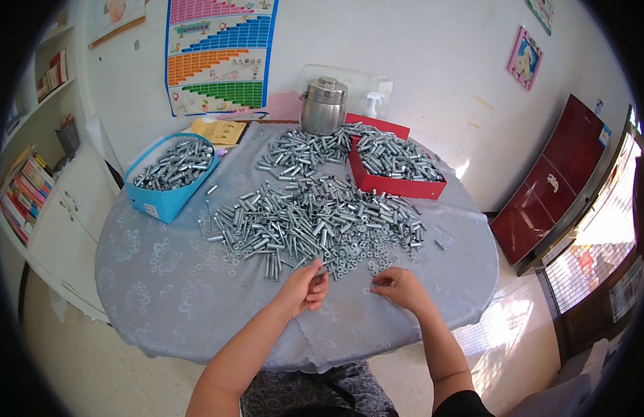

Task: The person sits at a table covered with a grey cloth and repeatedly picks up metal bolts and washers. They thread the washers onto the bolts by hand and place the assembled fasteners into a blue plastic basket on the left side of the table. The person continues this repetitive assembly process throughout the clip.

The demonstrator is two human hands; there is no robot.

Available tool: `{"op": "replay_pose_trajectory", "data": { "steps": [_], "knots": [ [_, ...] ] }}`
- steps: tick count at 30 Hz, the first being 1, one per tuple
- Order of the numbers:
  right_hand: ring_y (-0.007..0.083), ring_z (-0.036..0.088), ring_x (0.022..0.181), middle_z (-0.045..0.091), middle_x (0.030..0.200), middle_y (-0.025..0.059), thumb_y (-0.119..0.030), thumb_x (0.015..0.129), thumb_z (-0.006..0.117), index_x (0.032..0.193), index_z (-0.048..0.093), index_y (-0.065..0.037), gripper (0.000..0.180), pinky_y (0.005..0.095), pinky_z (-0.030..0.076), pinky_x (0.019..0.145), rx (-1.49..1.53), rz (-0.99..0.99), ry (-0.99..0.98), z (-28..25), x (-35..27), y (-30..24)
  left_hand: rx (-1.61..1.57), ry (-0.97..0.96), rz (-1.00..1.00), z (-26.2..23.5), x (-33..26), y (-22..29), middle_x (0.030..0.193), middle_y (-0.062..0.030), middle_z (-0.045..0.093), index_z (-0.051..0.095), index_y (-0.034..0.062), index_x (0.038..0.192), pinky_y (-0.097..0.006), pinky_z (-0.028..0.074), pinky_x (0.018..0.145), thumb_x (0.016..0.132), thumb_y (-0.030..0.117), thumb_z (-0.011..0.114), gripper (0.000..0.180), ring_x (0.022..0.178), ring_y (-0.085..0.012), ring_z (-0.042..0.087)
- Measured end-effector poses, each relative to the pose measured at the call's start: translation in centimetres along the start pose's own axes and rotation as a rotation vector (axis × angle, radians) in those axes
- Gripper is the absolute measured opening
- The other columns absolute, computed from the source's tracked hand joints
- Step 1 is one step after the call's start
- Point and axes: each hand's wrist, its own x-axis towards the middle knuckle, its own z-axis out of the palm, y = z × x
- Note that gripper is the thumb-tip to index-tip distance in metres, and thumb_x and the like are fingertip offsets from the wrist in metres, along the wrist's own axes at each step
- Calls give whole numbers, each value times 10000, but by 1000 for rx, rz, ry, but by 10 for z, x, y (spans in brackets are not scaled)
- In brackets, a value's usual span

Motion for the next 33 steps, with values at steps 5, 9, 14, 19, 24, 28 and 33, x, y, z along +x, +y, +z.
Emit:
{"op": "replay_pose_trajectory", "data": {
  "steps": [5,9,14,19,24,28,33],
  "knots": [
    [150,597,709,651,840,72,-181,724,702,894,657,-39,226,267,467,632,96,18,15,-2,10,-24,-75,16,43,-8,2,1,544,45,313,447,113,766,-222,241,361,913,494,376,414,395,-58,254],
    [85,553,681,648,848,31,-119,743,690,926,650,-50,200,230,443,607,429,-139,36,13,29,-42,-23,63,9,-2,0,1,543,43,309,443,101,768,-226,249,358,912,494,380,424,393,-59,263],
    [80,550,699,636,864,27,-56,751,670,950,644,-56,200,222,439,601,423,-363,6,30,45,-54,-1,113,20,0,-1,1,545,37,308,440,85,771,-229,257,351,913,487,383,430,395,-64,268],
    [95,570,737,625,862,33,-50,752,668,936,637,-38,187,230,447,623,374,-407,-36,32,49,-60,34,162,78,1,-2,-1,547,31,304,427,78,765,-236,272,345,915,469,399,420,397,-68,274],
    [113,555,690,617,811,55,-87,775,654,930,626,-28,168,246,447,613,288,-480,-45,32,55,-61,76,211,135,1,0,-4,554,32,302,410,84,757,-236,272,333,913,469,405,415,400,-67,275],
    [104,540,653,600,721,54,-158,815,633,876,608,-10,161,250,436,593,284,-317,-125,34,57,-62,155,251,187,-1,1,-5,556,23,317,413,68,766,-243,290,331,920,444,407,406,397,-73,288],
    [83,499,593,561,637,27,-223,881,560,818,576,-3,229,239,419,578,347,-209,-125,44,55,-58,213,300,207,0,5,-7,514,12,332,418,43,733,-256,324,311,930,426,388,432,361,-81,319]
  ]
}}
